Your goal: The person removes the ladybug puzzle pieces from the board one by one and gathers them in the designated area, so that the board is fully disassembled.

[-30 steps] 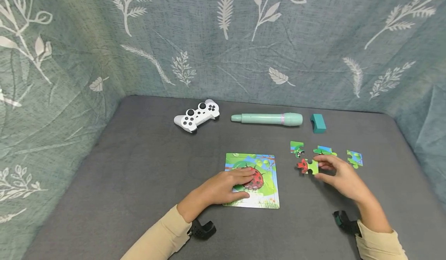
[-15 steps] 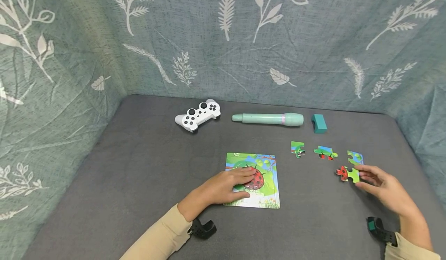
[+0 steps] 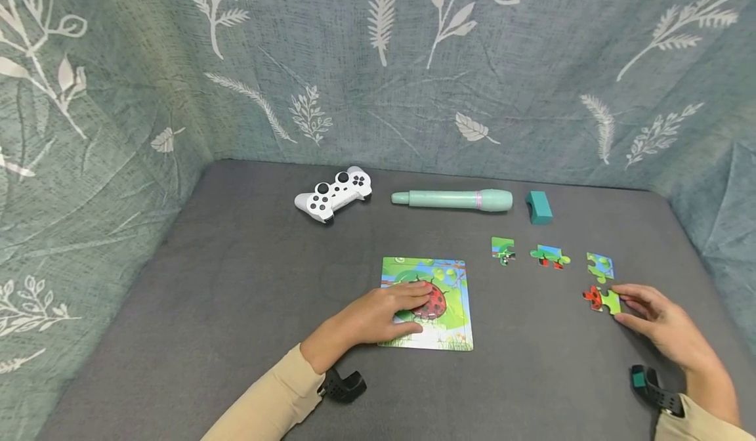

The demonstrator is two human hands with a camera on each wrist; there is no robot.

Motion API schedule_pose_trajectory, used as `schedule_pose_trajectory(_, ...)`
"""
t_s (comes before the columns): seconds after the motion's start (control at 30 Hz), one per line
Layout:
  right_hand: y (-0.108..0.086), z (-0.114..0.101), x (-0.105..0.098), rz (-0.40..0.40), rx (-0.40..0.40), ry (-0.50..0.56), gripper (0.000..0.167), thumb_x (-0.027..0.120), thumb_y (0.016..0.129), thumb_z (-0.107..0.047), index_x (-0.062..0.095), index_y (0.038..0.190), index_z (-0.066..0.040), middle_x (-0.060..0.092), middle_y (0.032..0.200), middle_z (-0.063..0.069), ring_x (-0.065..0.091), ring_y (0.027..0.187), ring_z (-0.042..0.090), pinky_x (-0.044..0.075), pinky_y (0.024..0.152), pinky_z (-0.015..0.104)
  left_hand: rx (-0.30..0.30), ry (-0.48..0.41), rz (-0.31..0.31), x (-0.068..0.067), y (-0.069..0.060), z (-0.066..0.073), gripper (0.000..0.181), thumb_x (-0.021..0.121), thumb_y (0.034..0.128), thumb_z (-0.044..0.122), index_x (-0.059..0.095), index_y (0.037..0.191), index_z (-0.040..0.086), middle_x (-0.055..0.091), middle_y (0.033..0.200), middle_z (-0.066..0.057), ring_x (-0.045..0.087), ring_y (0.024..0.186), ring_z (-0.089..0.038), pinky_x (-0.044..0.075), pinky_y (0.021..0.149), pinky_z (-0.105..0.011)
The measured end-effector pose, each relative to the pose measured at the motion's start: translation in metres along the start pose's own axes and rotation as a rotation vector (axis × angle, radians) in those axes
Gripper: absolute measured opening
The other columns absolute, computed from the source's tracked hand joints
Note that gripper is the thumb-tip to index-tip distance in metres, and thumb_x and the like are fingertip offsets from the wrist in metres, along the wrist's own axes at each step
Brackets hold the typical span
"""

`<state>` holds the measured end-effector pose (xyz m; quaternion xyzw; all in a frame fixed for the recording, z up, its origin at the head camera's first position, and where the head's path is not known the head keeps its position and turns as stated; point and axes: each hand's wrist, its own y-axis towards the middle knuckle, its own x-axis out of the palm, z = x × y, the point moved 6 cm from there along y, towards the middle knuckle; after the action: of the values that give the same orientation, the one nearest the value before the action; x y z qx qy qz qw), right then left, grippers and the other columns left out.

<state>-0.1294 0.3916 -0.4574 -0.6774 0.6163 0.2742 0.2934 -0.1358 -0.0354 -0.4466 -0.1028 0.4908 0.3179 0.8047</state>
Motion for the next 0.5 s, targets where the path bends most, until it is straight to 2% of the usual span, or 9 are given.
schedule_pose_trajectory(0.07,0.000,-0.003,0.000,-0.005,-0.020,0.010,0.048,0.066,0.090,-0.016,0.048,0.127,0.009,0.039,0.113,-0.020,0.034,0.097,-0.029,0.040,0.075,-0.004,0.002,0.000,0.002,0.000,-0.001,0.000,0.052,0.067,0.0881,0.033,0.057,0.132,0.007,0.050,0.142,-0.004,0.044,0.134,-0.017,0.040,0.110,-0.033)
schedule_pose_trajectory(0.2,-0.001,-0.007,-0.001,-0.018,-0.054,0.041,0.047,0.067,0.088,-0.011,0.049,0.126,0.010,0.035,0.112,-0.029,0.036,0.099,-0.029,0.038,0.077,-0.006,0.003,0.003,-0.002,0.001,-0.001,-0.001,0.052,0.067,0.0883,0.033,0.057,0.132,0.007,0.049,0.143,-0.004,0.044,0.134,-0.017,0.040,0.110,-0.033)
schedule_pose_trajectory(0.37,-0.003,-0.002,0.001,-0.014,-0.028,0.064,0.053,0.066,0.090,-0.015,0.045,0.132,0.008,0.033,0.115,-0.028,0.034,0.100,-0.028,0.037,0.078,-0.006,0.006,0.011,-0.005,0.001,-0.002,-0.001,0.052,0.067,0.0885,0.033,0.056,0.133,0.007,0.049,0.143,-0.004,0.044,0.134,-0.017,0.039,0.111,-0.033)
schedule_pose_trajectory(0.5,-0.002,0.004,0.003,0.023,0.000,0.068,0.057,0.065,0.091,-0.019,0.040,0.138,0.003,0.035,0.123,-0.020,0.032,0.100,-0.025,0.037,0.079,-0.005,0.014,0.022,0.000,0.002,-0.002,-0.002,0.053,0.067,0.0884,0.034,0.056,0.133,0.007,0.049,0.143,-0.004,0.044,0.134,-0.018,0.039,0.110,-0.033)
